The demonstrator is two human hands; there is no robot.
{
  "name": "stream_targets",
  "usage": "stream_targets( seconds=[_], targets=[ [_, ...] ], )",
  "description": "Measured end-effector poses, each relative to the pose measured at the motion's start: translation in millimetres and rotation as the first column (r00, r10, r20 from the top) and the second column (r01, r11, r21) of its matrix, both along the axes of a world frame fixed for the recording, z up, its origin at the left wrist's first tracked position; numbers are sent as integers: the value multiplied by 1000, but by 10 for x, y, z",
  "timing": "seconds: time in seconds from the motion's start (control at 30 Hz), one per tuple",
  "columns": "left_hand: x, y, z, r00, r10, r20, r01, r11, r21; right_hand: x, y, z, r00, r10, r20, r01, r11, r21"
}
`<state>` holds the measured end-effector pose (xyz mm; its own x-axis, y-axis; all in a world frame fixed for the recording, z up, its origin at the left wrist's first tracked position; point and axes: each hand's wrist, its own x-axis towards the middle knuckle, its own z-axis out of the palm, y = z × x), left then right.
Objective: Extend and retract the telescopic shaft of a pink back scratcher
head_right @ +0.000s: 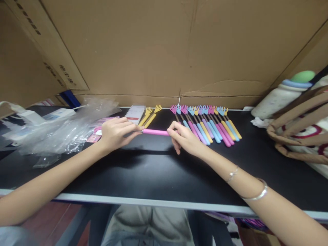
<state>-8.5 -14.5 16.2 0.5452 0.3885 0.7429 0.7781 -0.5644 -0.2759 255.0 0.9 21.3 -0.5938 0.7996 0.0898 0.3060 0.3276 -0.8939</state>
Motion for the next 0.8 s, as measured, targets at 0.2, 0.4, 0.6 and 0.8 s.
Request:
stream_targets(
  seconds=[0.2,0.4,0.6,0.8],
  targets=[
    [27,-9,-13,1000,9,-10,-9,1000,8,-15,-23,49,999,-31,-29,26,985,-170],
    [15,29,-42,994,97,52,-91,991,-99,3,-15,52,929,-319,187,169,816,552],
    [-40,65,-76,994,105,30,-99,981,-165,46,-16,119,841,-453,295,61,622,781],
    [-68,76,-102,994,112,-12,-113,991,-71,40,6,74,929,-283,238,127,849,514]
  ],
)
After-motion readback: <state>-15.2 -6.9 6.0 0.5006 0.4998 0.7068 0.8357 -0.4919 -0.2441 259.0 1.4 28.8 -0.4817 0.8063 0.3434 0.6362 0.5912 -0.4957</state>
